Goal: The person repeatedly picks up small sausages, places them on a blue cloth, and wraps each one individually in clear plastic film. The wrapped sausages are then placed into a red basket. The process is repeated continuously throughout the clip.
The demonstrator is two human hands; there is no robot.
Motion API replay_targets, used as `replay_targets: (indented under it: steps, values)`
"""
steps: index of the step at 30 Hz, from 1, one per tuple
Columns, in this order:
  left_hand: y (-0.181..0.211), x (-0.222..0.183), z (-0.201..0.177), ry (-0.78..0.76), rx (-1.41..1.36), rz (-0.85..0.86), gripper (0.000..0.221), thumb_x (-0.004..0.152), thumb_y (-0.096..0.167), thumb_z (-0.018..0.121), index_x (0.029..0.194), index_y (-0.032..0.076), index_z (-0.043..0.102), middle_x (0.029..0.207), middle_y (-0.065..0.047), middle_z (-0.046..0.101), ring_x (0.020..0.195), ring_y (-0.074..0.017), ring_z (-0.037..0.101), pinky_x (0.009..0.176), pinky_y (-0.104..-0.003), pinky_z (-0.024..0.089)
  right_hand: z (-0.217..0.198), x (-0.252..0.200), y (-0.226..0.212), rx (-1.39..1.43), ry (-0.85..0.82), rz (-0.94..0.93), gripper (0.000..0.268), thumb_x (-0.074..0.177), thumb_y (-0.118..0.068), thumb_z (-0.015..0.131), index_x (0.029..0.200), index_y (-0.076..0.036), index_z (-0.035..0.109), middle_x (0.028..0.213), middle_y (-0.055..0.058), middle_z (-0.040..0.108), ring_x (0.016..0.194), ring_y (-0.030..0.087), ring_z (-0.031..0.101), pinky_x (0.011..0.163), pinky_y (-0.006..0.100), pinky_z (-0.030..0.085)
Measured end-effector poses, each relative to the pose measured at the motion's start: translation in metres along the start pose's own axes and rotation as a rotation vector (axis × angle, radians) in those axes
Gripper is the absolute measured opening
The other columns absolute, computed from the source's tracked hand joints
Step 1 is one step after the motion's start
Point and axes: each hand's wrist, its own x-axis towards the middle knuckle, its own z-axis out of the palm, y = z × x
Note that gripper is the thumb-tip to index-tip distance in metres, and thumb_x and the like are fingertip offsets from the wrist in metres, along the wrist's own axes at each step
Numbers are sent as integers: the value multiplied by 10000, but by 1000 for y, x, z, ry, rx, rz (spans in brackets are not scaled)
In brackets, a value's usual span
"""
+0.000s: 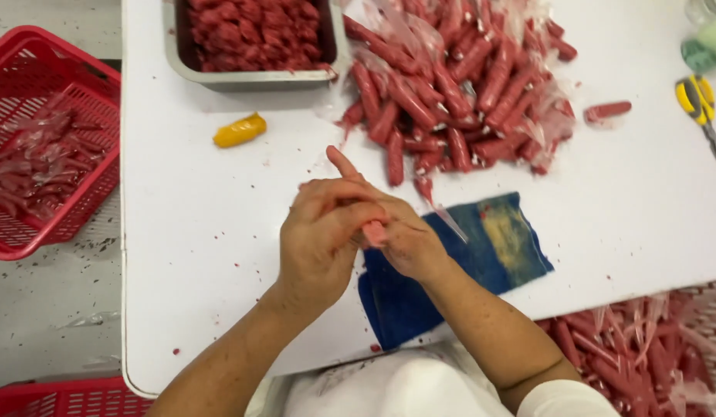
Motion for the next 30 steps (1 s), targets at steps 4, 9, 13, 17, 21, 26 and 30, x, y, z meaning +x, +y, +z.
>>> replay_targets:
  steps: [4, 9, 13, 17, 21, 26, 30]
  values:
    - [24, -17, 13, -129, -440, -196, 317, 1039, 332, 481, 979, 86, 670, 872, -44, 644, 721, -168, 674, 755, -279, 558, -6, -49, -20, -651, 57, -162, 580, 1110, -529, 310, 1314, -72, 601, 1404, 148, 577, 1566, 412, 234, 1332, 635, -35]
    - [65, -40, 1, -273, -282, -22, 281, 1058, 154, 435, 899, 41, 637, 824, -44, 646, 761, -248, 645, 775, -351, 565, -26, -108, -23, -984, 52, -76, 340, 1052, -206, 377, 864, -80, 631, 1507, 153, 493, 1558, 418, 122, 1209, 640, -180]
    - [38, -91, -6, -477, -852, -972, 584, 885, 397, 534, 1359, 56, 548, 1323, -210, 653, 994, -289, 710, 648, -377, 615, -32, -146, 11, -1478, -57, -275, 86, 1077, -101, 518, 1034, -133, 585, 1635, 57, 322, 1554, 348, 32, 1168, 727, -141]
    - [39, -161, 57, -479, -1262, -1556, 294, 1016, 234, 582, 1091, -48, 617, 788, -189, 725, 600, -220, 721, 566, -380, 624, -2, -167, 58, -1462, -19, -443, 190, 1071, -176, 458, 1096, -134, 641, 1349, -11, 639, 1222, 212, 570, 1035, 549, 406]
    - [41, -132, 44, -489, -959, -1472, 160, 1009, 96, 575, 968, -16, 681, 570, -41, 520, 465, -116, 507, 453, -257, 541, -29, -166, 9, -1104, -153, -280, 345, 1068, -262, 415, 1055, -121, 730, 1054, 49, 708, 813, 274, 598, 773, 416, 508]
    - [31, -86, 32, -610, -20, 173, 278, 1044, 301, 478, 1001, 199, 733, 755, 29, 626, 680, -202, 659, 627, -345, 569, -15, -177, -23, -136, -20, 58, 45, 817, -43, 744, 809, -26, 785, 974, 152, 790, 778, 277, 700, 709, 390, 562]
    - [30, -127, 93, -326, -662, -209, 211, 998, 262, 621, 979, 74, 715, 878, -115, 740, 747, -284, 742, 674, -370, 605, 4, -186, 30, 325, 516, 31, 103, 798, 51, 760, 733, 37, 681, 898, 235, 709, 748, 293, 613, 651, 378, 473]
